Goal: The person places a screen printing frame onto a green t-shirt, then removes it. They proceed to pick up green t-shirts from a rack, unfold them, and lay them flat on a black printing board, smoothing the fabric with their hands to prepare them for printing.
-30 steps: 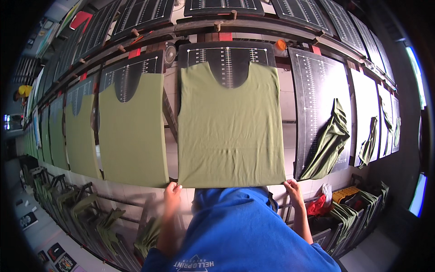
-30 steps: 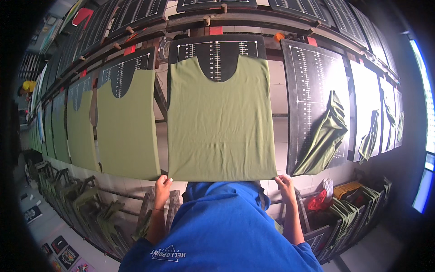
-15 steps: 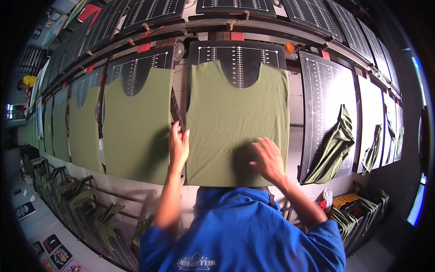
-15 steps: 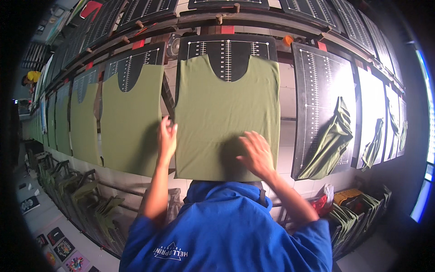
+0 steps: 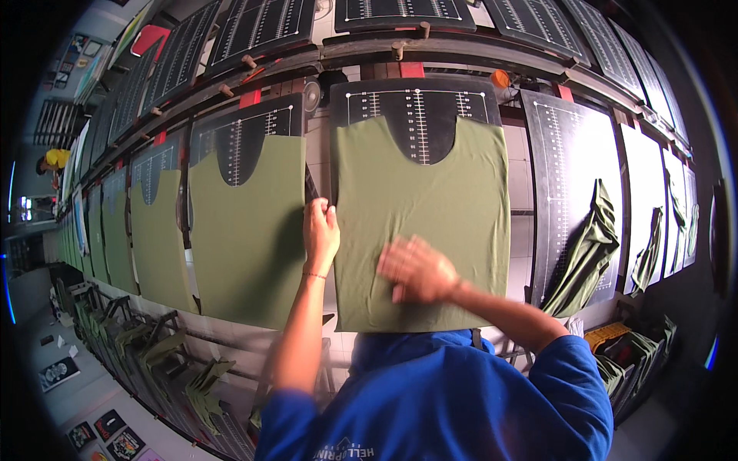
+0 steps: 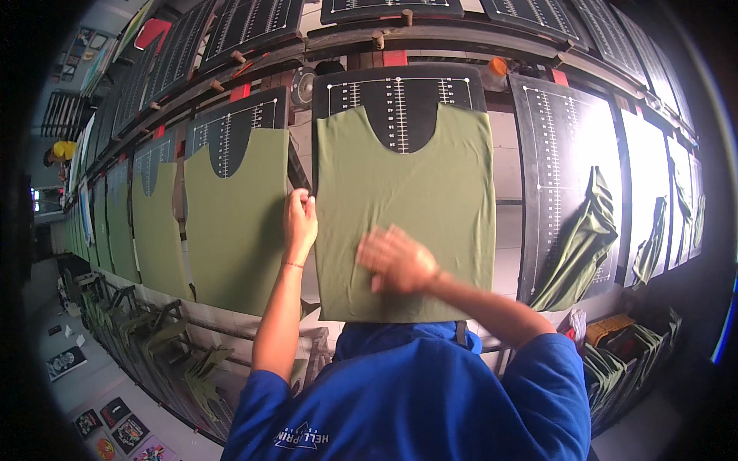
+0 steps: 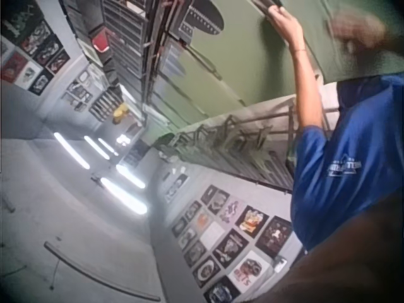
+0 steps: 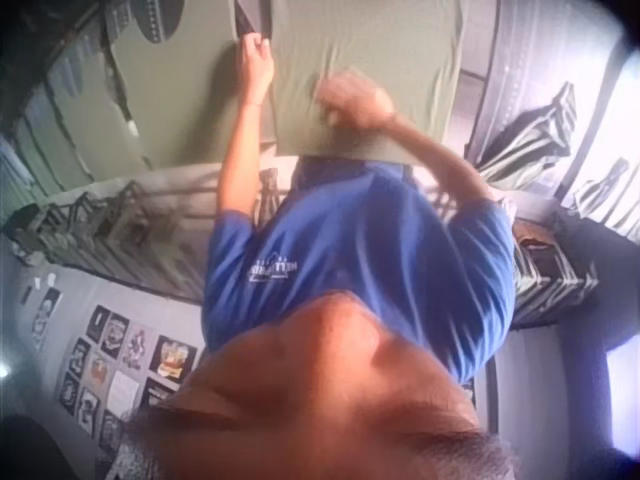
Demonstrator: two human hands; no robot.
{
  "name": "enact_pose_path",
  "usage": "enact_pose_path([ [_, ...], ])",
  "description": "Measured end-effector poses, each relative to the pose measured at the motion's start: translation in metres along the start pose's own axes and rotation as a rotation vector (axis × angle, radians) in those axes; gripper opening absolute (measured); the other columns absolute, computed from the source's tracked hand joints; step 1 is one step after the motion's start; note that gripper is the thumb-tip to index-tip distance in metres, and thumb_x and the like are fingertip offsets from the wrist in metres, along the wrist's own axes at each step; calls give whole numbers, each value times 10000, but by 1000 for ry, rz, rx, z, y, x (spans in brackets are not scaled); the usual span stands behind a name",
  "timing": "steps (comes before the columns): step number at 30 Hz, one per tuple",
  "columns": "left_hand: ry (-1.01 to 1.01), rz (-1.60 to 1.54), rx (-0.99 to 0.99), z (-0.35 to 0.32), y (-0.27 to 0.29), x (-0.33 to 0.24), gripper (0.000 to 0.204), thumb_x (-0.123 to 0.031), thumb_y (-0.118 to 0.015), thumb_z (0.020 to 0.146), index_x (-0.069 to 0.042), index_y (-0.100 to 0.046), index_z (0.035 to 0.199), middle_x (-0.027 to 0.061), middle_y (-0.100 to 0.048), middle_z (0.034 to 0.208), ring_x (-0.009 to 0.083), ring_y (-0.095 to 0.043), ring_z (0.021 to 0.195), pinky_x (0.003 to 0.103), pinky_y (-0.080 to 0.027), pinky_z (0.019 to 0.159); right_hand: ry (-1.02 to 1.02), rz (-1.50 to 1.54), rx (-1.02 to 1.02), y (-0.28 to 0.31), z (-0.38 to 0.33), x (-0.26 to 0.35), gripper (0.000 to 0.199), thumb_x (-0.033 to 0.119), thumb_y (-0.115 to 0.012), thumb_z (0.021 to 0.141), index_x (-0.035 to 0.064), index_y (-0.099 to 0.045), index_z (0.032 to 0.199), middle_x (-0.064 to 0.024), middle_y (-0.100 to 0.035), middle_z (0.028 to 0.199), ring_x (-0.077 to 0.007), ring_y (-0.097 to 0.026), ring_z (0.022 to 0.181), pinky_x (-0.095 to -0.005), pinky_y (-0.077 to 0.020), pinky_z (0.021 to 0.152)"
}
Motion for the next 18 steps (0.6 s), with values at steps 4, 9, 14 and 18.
enact_pose_path([
  [4,-95,34,-17,75,-24,-33,362,-135,-649,935,1,-530,1248,169,-618,1072,363,-603,1017,450,-491,926,-608,-242,-341,78,52,-100,739,503,-562,909,69,-423,1491,-187,-367,1576,-387,-296,1481,-543,-194,1226],
  [9,-69,268,-56,146,-32,-30,293,-195,-702,905,-39,-552,1103,181,-613,1038,384,-588,971,437,-483,862,243,-69,106,-69,59,94,837,611,-492,914,88,-333,1549,-96,-297,1631,-270,-215,1527,-484,-95,1268],
  [14,108,-138,185,156,-58,-34,424,-196,-696,910,-6,-416,1166,195,-606,958,340,-644,872,427,-504,787,275,117,252,-22,65,7,878,617,-531,922,99,-263,1578,-92,-273,1640,-234,-214,1530,-429,-126,1272],
  [18,154,-315,302,165,-69,-14,281,-139,-736,852,-17,-578,1050,64,-562,788,177,-578,739,340,-481,675,90,-110,7,58,132,-133,822,600,-447,971,89,-250,1584,-118,-257,1643,-273,-212,1529,-456,-141,1264],
])
Point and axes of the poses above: each hand's wrist, its own z-axis towards the middle knuckle, its own y-axis out of the back of the hand, x = y × z, the point moved 8 cm from there along z, towards the middle knuckle
